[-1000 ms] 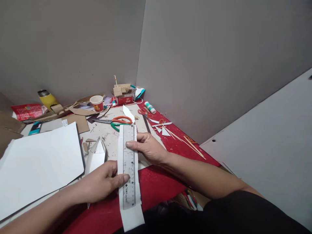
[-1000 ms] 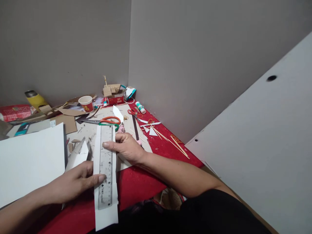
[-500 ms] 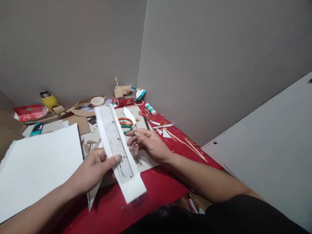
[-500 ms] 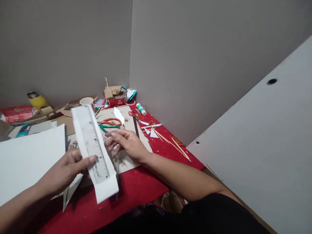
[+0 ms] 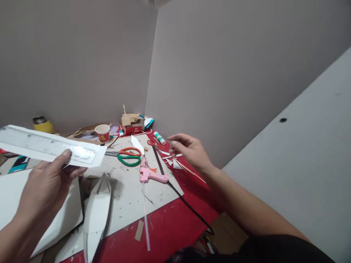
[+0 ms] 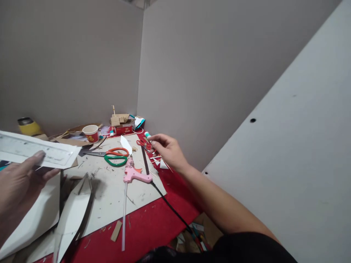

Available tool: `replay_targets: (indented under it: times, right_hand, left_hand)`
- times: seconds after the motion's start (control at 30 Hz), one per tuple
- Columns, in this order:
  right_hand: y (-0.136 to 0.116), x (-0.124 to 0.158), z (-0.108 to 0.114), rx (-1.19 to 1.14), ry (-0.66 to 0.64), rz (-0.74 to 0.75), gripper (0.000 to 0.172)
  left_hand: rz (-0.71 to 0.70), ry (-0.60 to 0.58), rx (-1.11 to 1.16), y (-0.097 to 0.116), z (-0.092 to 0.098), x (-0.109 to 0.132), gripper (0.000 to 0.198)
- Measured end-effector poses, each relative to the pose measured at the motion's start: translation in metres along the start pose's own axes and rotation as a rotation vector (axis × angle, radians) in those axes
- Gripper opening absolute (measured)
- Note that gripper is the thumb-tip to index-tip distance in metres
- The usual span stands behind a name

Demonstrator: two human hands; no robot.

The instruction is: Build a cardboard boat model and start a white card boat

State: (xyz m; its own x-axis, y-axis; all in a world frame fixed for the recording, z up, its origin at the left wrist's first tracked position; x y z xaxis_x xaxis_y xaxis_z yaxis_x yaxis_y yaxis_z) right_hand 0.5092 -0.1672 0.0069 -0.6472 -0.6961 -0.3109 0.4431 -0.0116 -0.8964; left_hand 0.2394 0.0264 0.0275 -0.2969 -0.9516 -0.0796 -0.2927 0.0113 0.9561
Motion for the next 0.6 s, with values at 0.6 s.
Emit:
replay_targets:
  times: [0.6]
  right_hand:
    - [0.004, -0.082, -0.155, 1.158, -0.78, 0.225, 0.028]
  left_hand:
    - [-0.208, 0.078, 0.135, -0.001, 0.015, -0.004, 0.021]
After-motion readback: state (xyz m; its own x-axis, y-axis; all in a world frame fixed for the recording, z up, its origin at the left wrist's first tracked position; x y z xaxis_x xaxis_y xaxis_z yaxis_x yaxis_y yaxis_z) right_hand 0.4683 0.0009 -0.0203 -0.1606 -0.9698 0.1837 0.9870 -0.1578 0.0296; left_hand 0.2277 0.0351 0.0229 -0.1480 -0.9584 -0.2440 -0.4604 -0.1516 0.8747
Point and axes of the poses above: each hand's wrist, its own x-axis away from the middle knuckle, its own z-axis out of the back of the hand, y = z × x, the point moved 1 cm from there along -x, towards the middle knuckle, and after that the axes turned 5 degrees about -z, right-handed, at the moved point
